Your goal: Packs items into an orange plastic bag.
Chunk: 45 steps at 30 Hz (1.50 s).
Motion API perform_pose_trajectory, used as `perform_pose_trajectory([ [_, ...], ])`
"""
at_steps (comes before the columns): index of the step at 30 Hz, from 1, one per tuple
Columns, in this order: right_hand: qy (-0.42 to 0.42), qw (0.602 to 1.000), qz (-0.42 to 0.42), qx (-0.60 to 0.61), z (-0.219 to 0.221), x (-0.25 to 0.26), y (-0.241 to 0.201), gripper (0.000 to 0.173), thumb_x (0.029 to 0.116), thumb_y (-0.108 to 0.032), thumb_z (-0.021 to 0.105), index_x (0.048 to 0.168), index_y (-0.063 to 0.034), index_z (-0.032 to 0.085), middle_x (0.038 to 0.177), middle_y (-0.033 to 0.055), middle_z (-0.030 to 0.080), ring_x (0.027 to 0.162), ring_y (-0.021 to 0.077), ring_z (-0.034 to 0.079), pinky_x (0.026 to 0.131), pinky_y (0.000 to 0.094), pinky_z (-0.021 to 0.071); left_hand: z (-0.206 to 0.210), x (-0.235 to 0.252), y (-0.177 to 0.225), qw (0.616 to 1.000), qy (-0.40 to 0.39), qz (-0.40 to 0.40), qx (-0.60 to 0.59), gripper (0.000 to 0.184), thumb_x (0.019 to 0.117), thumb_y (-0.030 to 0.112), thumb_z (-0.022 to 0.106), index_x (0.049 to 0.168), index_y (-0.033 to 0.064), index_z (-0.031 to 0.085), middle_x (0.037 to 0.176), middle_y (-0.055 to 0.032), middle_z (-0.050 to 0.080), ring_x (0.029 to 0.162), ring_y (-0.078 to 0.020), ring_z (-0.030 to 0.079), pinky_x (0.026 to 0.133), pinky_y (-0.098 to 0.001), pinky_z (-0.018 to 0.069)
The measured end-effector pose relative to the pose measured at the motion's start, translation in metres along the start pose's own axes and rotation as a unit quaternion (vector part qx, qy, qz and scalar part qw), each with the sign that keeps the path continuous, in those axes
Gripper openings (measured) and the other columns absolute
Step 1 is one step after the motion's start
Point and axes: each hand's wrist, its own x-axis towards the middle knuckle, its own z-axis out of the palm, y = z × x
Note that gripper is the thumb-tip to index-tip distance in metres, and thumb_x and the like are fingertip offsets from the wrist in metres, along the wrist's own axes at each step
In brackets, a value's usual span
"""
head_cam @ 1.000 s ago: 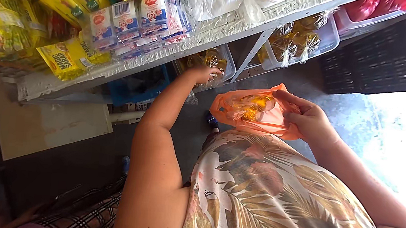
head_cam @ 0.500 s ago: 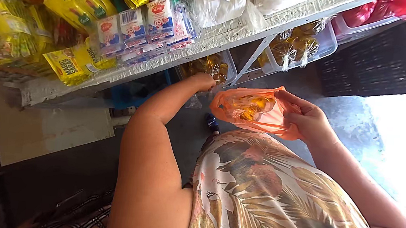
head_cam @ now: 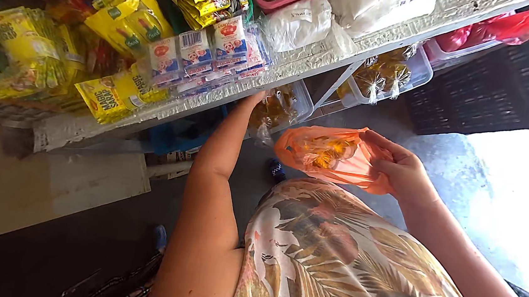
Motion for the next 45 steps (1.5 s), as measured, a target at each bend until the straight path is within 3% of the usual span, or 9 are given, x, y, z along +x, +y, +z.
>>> perform_pose_trajectory([
  [6,-0.038,0.999,-0.002,-0.008,-0.004,0.003,0.005,0.064,0.0822,0.011,0.051,0.144,-0.0055,0.057,0.132,0.0031,0.068,0.09,0.0028,0.069,0.075,0.0197,0.0573,0.008,-0.014,0.013,0.981,0.108,-0.032,-0.158,0.054,0.0975,0.019,0.07,0.143,-0.006,0.053,0.148,-0.0264,0.053,0.145,-0.0321,0.044,0.122,-0.0442,0.0305],
  [10,-0.09,0.996,-0.006,-0.017,-0.016,0.012,0.002,0.063,0.0832,0.011,0.051,0.144,-0.004,0.056,0.127,0.0047,0.07,0.091,0.0036,0.07,0.078,0.02,0.0583,0.023,-0.016,0.012,0.92,0.185,-0.04,-0.344,0.051,0.0969,0.009,0.068,0.142,-0.0085,0.052,0.145,-0.0275,0.053,0.137,-0.0307,0.05,0.115,-0.042,0.0409],
  [13,-0.125,0.992,-0.002,-0.024,-0.023,0.018,-0.003,0.062,0.0828,0.011,0.05,0.143,-0.0017,0.055,0.128,0.0052,0.069,0.093,0.0031,0.07,0.079,0.0195,0.0579,0.024,-0.032,0.024,0.851,0.216,-0.059,-0.475,0.044,0.0979,0.004,0.063,0.138,-0.0094,0.05,0.131,-0.0248,0.058,0.115,-0.0248,0.058,0.098,-0.0385,0.0509],
  [16,-0.162,0.986,-0.01,-0.044,-0.029,0.024,-0.007,0.061,0.0823,0.01,0.05,0.142,0.001,0.055,0.134,0.0074,0.067,0.101,0.004,0.069,0.084,0.0202,0.0577,0.027,-0.052,0.028,0.843,0.235,-0.054,-0.481,0.029,0.105,0.01,0.054,0.123,-0.0113,0.06,0.11,-0.0228,0.066,0.093,-0.0218,0.064,0.085,-0.0386,0.0555],
  [21,-0.215,0.972,-0.023,-0.088,-0.04,0.035,-0.012,0.063,0.0816,0.01,0.05,0.144,0.0016,0.053,0.138,0.0073,0.064,0.105,0.0026,0.067,0.085,0.0197,0.0562,0.028,-0.094,0.029,0.841,0.234,-0.123,-0.472,0.032,0.1097,0.017,0.046,0.103,-0.0076,0.065,0.081,-0.0088,0.06,0.068,-0.0116,0.052,0.067,-0.031,0.048],
  [28,-0.318,0.93,-0.042,-0.18,-0.032,0.046,-0.025,0.061,0.0826,0.007,0.049,0.143,-0.0003,0.055,0.139,0.0054,0.064,0.101,-0.0013,0.066,0.081,0.016,0.0546,0.03,-0.187,0.026,0.788,0.295,-0.149,-0.519,0.026,0.1073,0.012,0.051,0.099,-0.0081,0.065,0.08,-0.0059,0.062,0.062,-0.0049,0.048,0.06,-0.0235,0.0447],
  [35,-0.41,0.875,-0.06,-0.25,0.025,0.033,-0.03,0.063,0.0814,0.005,0.05,0.144,-0.0019,0.055,0.139,0.0059,0.064,0.089,-0.0035,0.065,0.07,0.0144,0.0517,0.021,-0.317,-0.008,0.762,0.388,-0.167,-0.491,0.021,0.1051,0.009,0.053,0.096,-0.0048,0.066,0.088,-0.003,0.067,0.071,0.0003,0.055,0.068,-0.0194,0.0488],
  [38,-0.43,0.865,-0.071,-0.251,0.065,0.013,-0.031,0.064,0.0801,0.007,0.051,0.143,-0.0011,0.056,0.139,0.0059,0.064,0.101,-0.0028,0.066,0.081,0.0148,0.0539,0.009,-0.381,-0.034,0.752,0.399,-0.227,-0.474,0.022,0.1066,0.013,0.054,0.096,0.0006,0.068,0.074,0.0015,0.057,0.061,-0.0016,0.049,0.059,-0.0197,0.0441],
  [45,-0.485,0.828,-0.108,-0.261,0.203,-0.057,-0.027,0.064,0.0798,0.003,0.052,0.143,-0.005,0.057,0.138,0.004,0.065,0.105,-0.0007,0.066,0.085,0.0187,0.0553,-0.031,-0.514,-0.135,0.72,0.448,-0.297,-0.439,0.02,0.1038,0.005,0.055,0.092,-0.0027,0.069,0.08,0.0005,0.065,0.069,-0.0008,0.056,0.067,-0.0194,0.0489],
])
